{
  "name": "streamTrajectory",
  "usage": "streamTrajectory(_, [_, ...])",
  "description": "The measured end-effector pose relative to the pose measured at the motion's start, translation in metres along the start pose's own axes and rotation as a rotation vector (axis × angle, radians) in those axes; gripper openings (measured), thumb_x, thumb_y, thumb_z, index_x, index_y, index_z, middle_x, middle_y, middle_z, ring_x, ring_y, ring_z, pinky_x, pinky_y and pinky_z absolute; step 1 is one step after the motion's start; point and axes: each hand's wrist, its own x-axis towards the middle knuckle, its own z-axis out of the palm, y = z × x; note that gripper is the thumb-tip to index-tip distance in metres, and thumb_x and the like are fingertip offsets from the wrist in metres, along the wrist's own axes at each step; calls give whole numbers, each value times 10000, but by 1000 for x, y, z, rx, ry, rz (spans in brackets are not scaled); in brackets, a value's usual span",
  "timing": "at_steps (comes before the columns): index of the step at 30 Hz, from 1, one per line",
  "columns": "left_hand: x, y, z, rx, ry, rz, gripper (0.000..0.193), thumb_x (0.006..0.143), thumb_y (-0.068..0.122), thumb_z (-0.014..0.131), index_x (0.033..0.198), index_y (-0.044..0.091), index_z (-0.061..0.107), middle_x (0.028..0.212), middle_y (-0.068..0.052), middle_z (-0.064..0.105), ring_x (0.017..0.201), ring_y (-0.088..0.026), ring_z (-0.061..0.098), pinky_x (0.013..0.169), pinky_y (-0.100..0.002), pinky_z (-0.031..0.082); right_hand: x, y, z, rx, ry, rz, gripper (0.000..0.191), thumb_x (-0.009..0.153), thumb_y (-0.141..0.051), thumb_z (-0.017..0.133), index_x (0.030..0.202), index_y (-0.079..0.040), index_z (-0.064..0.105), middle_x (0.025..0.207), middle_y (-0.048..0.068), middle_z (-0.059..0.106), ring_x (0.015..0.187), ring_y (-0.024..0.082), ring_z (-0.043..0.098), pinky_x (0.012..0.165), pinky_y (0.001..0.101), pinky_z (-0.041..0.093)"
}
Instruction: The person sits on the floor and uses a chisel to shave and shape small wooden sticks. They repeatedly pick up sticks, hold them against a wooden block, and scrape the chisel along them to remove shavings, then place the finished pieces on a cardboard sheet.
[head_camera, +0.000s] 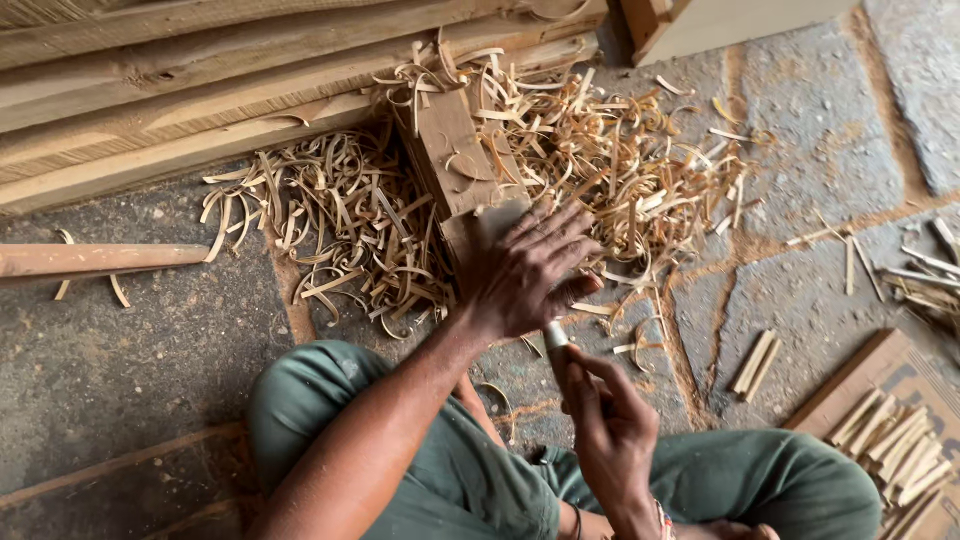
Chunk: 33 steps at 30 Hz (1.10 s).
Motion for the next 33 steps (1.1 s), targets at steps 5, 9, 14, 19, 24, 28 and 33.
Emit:
streamTrajectory(5, [-13,54,-3,-114,93,186,880,1088,700,195,1075,28,764,1101,-189,768,1057,-330,752,1145,-587,481,-39,-4,-31,88,42,-68,297,983,6,616,1262,50,709,909,181,792,805,142,680,684,259,526])
streamTrajectory(9, [-34,81,-3,-158,-56,98,807,1046,686,249,786,106,747,698,-95,722,657,-254,715,873,-484,579,-59,-6,-51,87,-76,-138,300,954,64,563,1228,120,671,1130,243,796,1129,240,754,951,306,594])
streamTrajectory(14, [-44,88,0,-257,49,83,804,1091,699,266,806,117,742,757,-89,730,700,-229,724,852,-454,577,-65,0,-54,93,-125,-105,297,952,80,533,1210,148,665,1153,265,791,1158,254,744,990,310,574])
streamTrajectory(19, [-45,80,2,-208,-40,4,945,986,824,163,1113,91,745,1182,-174,736,1213,-345,665,1160,-609,387,-65,5,-40,12,-49,-208,166,954,27,622,1077,86,717,1067,230,828,1057,196,765,885,233,567])
streamTrajectory(24, [-35,70,2,-77,-180,-34,1112,874,911,50,1460,126,577,1606,-204,453,1564,-367,339,1311,-619,144,-57,3,-26,-273,28,-45,130,905,-65,695,1020,-51,755,677,107,746,565,95,698,482,263,481])
streamTrajectory(28, [-25,46,8,32,-264,-84,1080,865,892,14,1541,177,459,1701,-166,327,1621,-321,276,1339,-601,107,-38,-2,-17,-298,-18,-76,69,948,-109,646,960,-81,708,504,39,675,342,68,572,333,313,340])
streamTrajectory(33, [-14,9,25,136,-171,-49,1040,901,865,47,1626,162,295,1731,-166,189,1638,-315,183,1333,-586,62,-11,-11,-2,-259,-61,-17,88,977,-107,619,1006,-75,695,509,62,639,396,82,557,363,310,368])
